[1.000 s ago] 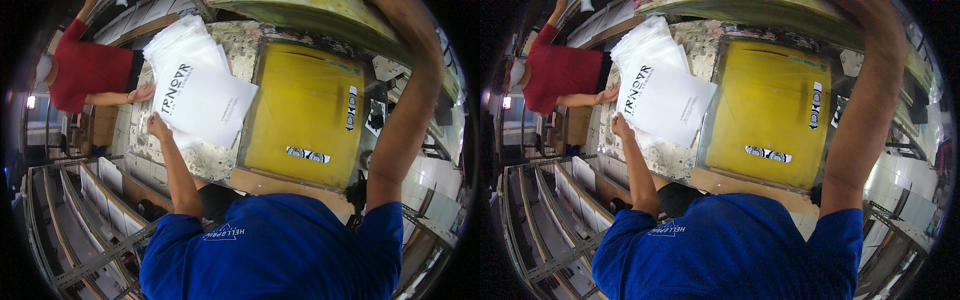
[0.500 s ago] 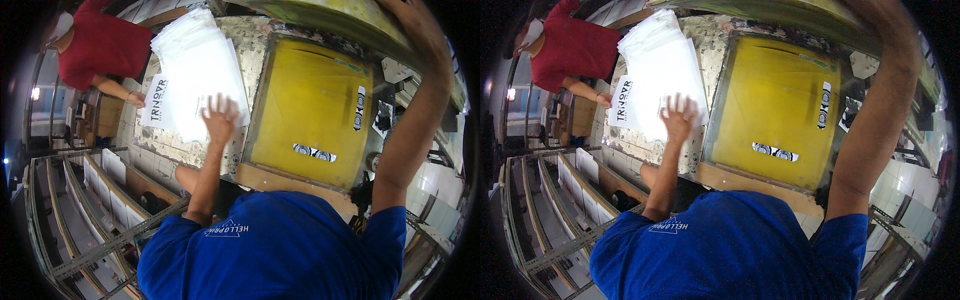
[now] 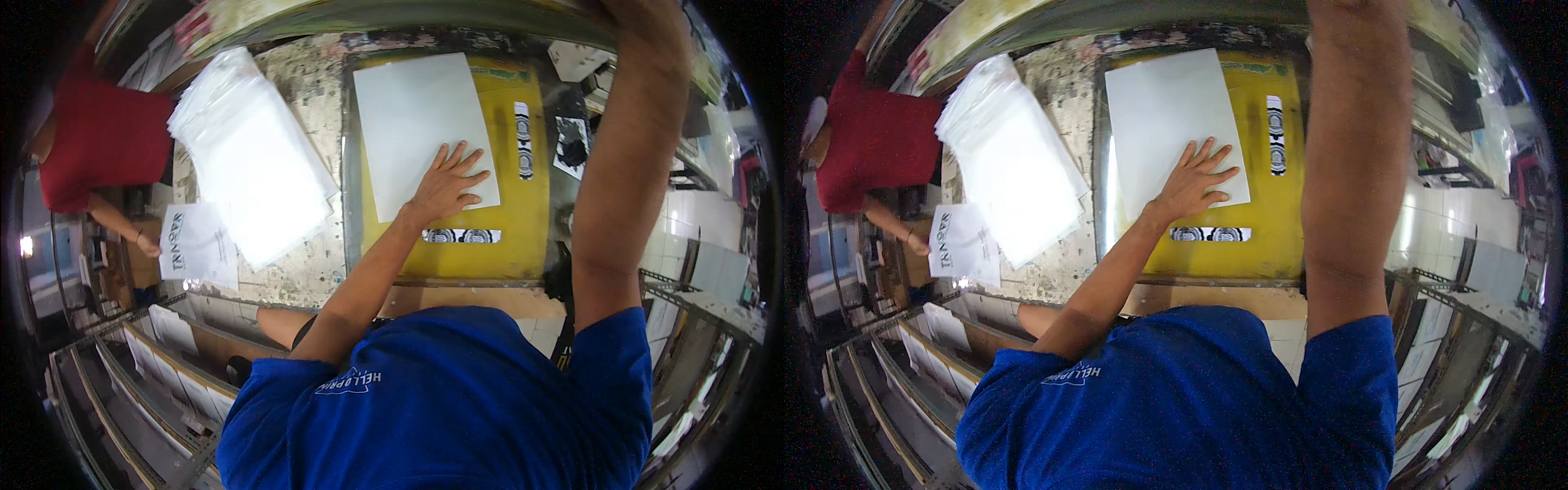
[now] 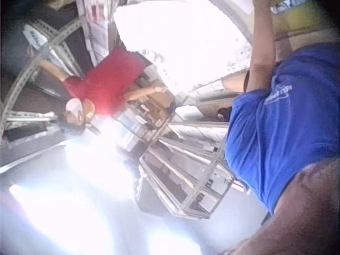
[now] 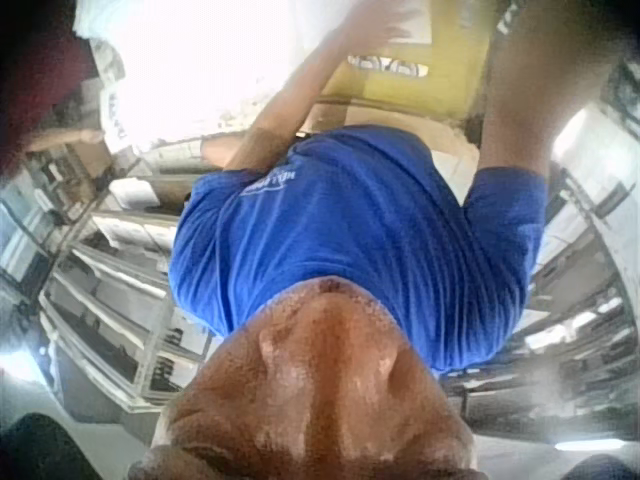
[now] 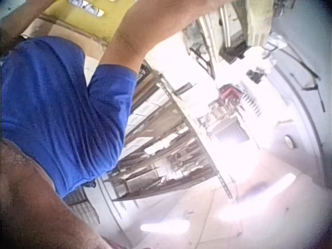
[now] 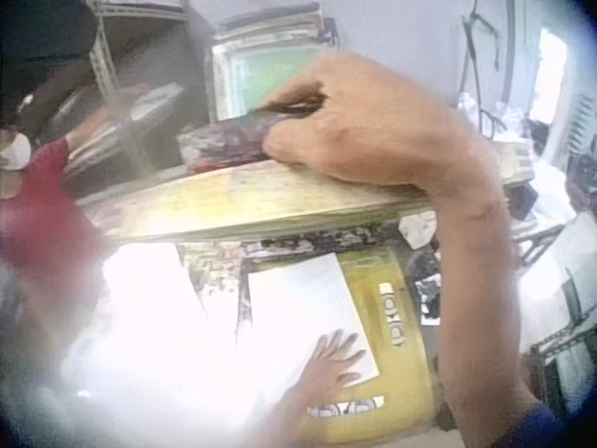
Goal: The person performs screen printing on white bags by placing a bag on the printing base, lowering the screen, using a squeegee to apply ink across the screen, and lifting the screen to reveal the printed design. The person repeats this process for several bags, stacking them to the side after each print.
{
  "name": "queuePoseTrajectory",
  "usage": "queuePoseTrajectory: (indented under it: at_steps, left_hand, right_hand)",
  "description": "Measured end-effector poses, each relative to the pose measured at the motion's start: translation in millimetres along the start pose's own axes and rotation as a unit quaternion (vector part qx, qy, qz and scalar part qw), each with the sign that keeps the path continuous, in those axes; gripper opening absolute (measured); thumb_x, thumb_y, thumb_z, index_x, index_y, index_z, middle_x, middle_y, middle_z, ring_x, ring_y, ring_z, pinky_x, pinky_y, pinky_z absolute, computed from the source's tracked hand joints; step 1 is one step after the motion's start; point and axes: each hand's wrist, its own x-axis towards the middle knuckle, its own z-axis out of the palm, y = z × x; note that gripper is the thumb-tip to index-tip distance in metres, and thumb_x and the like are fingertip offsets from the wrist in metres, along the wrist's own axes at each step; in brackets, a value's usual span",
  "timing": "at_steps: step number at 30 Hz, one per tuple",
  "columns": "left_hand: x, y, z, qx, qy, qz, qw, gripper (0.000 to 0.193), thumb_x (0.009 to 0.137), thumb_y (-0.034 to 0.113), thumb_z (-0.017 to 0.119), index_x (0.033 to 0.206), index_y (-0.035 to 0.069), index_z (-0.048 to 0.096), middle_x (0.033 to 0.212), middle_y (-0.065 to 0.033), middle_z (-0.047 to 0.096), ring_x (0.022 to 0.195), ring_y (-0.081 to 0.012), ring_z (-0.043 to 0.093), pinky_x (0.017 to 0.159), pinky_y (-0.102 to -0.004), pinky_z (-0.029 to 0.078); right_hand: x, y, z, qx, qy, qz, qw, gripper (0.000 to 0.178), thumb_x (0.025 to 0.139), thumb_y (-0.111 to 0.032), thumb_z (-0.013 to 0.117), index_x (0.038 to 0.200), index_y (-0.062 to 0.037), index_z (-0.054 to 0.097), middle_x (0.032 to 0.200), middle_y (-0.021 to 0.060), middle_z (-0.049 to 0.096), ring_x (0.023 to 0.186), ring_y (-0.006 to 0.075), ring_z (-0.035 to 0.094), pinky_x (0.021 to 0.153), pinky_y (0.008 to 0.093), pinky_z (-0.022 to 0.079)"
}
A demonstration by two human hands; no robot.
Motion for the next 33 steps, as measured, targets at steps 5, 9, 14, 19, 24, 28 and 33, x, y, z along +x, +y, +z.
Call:
queuePoseTrajectory:
  at_steps: [5, 9, 14, 19, 24, 28, 33]
  left_hand:
    - [26.2, 24.7, 9.6, -0.030, -0.047, 0.051, 0.997, 0.054, 0.090, 0.041, 0.070, 0.141, 0.024, 0.062, 0.166, -0.0063, 0.032, 0.156, -0.0337, 0.017, 0.127, -0.0582, 0.008]
    - [22.9, 36.5, 19.2, -0.039, -0.042, 0.061, 0.996, 0.055, 0.087, 0.041, 0.074, 0.138, 0.024, 0.065, 0.165, -0.0055, 0.034, 0.156, -0.0322, 0.018, 0.128, -0.0579, 0.008]
    - [17.3, 46.0, 25.2, -0.015, -0.030, 0.065, 0.997, 0.056, 0.086, 0.041, 0.074, 0.139, 0.023, 0.064, 0.164, -0.0065, 0.035, 0.155, -0.0325, 0.020, 0.128, -0.0580, 0.009]
    - [12.9, 52.2, 22.4, -0.034, -0.059, 0.067, 0.995, 0.057, 0.091, 0.043, 0.068, 0.144, 0.025, 0.058, 0.165, -0.0047, 0.034, 0.156, -0.0332, 0.018, 0.128, -0.0585, 0.007]
    - [7.0, 51.4, 7.2, -0.036, 0.015, 0.066, 0.997, 0.061, 0.090, 0.044, 0.071, 0.146, 0.024, 0.057, 0.163, -0.0054, 0.038, 0.155, -0.0343, 0.022, 0.125, -0.0626, 0.010]
    - [-32.3, 27.9, -30.4, 0.052, 0.188, -0.150, 0.969, 0.074, 0.086, 0.054, 0.073, 0.150, 0.020, 0.052, 0.163, -0.0092, 0.038, 0.154, -0.0412, 0.023, 0.120, -0.0685, 0.015]
    - [-65.2, -25.0, -36.4, 0.109, 0.078, -0.232, 0.963, 0.092, 0.081, 0.069, 0.068, 0.153, 0.016, 0.047, 0.165, -0.0114, 0.032, 0.154, -0.0450, 0.019, 0.119, -0.0704, 0.011]
  right_hand:
    - [-5.8, 5.6, -9.5, 0.018, -0.011, -0.017, 1.000, 0.035, 0.082, -0.026, 0.059, 0.092, 0.0041, 0.076, 0.074, 0.0218, 0.070, 0.061, 0.0246, 0.062, 0.061, 0.0375, 0.050]
    - [-5.7, -1.0, -15.5, 0.042, -0.063, 0.002, 0.997, 0.031, 0.083, -0.025, 0.059, 0.085, 0.0010, 0.077, 0.068, 0.0183, 0.069, 0.056, 0.0218, 0.060, 0.057, 0.0374, 0.049]
    - [20.6, -39.8, -0.7, -0.086, -0.104, 0.266, 0.955, 0.029, 0.083, -0.024, 0.060, 0.082, -0.0008, 0.077, 0.062, 0.0149, 0.066, 0.051, 0.0188, 0.056, 0.053, 0.0369, 0.046]
    - [-2.0, -7.8, -15.1, 0.008, -0.108, 0.070, 0.992, 0.030, 0.081, -0.024, 0.060, 0.086, -0.0004, 0.078, 0.066, 0.0144, 0.068, 0.052, 0.0187, 0.056, 0.054, 0.0348, 0.048]
    - [-17.8, -9.9, -12.9, 0.094, -0.063, 0.055, 0.992, 0.037, 0.081, -0.025, 0.060, 0.102, -0.0001, 0.078, 0.078, 0.0176, 0.074, 0.059, 0.0217, 0.062, 0.060, 0.0346, 0.052]
    - [-26.1, -18.6, 23.4, -0.010, -0.012, 0.039, 0.999, 0.043, 0.082, -0.026, 0.061, 0.112, 0.0000, 0.077, 0.087, 0.0191, 0.076, 0.067, 0.0243, 0.067, 0.068, 0.0351, 0.056]
    - [-37.0, -22.7, 11.5, 0.028, -0.041, 0.074, 0.996, 0.042, 0.082, -0.023, 0.062, 0.114, 0.0003, 0.076, 0.089, 0.0175, 0.077, 0.071, 0.0246, 0.069, 0.071, 0.0331, 0.057]
